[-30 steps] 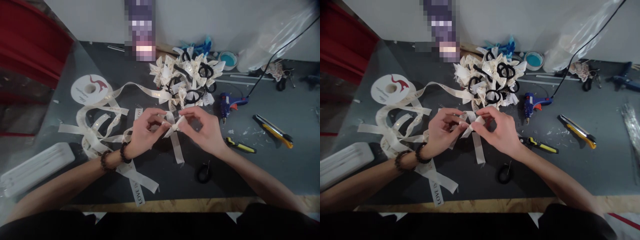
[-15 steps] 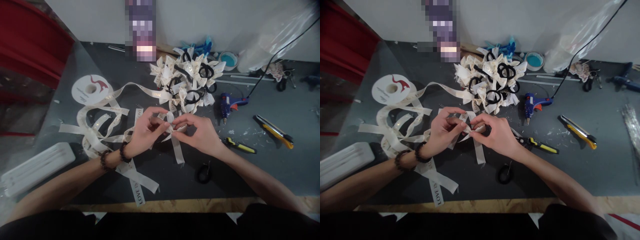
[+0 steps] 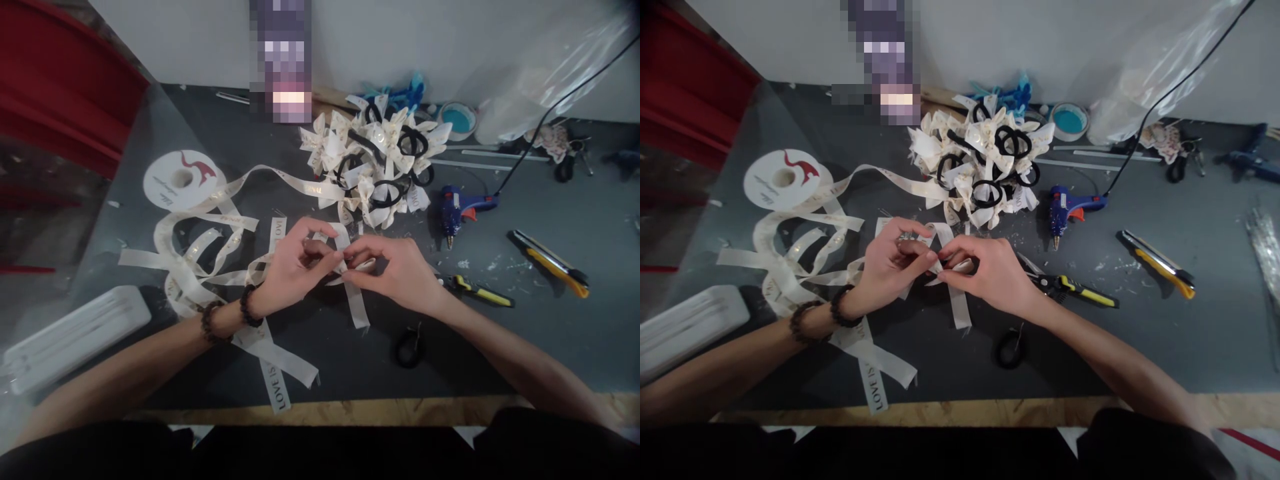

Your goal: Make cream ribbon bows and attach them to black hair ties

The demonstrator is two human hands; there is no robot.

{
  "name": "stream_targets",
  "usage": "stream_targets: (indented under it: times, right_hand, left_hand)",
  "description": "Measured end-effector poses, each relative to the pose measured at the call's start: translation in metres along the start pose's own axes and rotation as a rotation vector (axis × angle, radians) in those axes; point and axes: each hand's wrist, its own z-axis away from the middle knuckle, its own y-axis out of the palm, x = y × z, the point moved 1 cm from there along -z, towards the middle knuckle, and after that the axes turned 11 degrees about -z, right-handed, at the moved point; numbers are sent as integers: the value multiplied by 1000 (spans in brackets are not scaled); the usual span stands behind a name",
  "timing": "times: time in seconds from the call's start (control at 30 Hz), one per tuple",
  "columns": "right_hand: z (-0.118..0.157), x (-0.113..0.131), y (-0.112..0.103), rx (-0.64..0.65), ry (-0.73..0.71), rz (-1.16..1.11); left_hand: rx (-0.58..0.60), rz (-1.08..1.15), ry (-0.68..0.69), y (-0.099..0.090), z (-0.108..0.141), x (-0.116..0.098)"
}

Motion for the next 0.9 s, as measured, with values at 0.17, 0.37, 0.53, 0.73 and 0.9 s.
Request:
stream_targets:
  times: [0.17,0.37,0.53,0.73,0.9]
  right_hand:
    - [0,2,-3,0,21,-55]
    - [1,-1,-3,-109,-23,-19]
    - [3,-5,-1,-207,-73,60]
    - [2,-2,0,-173,-105,76]
    - [3,-1,3,-181,-201,222]
  left_hand:
    - [64,184,-75,0,-5,10]
    - [67,205,-28,1,-5,9]
    - [19,214,-26,1,-6,6]
    - [-34,168,-37,1,-6,3]
    - [-10,84,86,2,-2,-1]
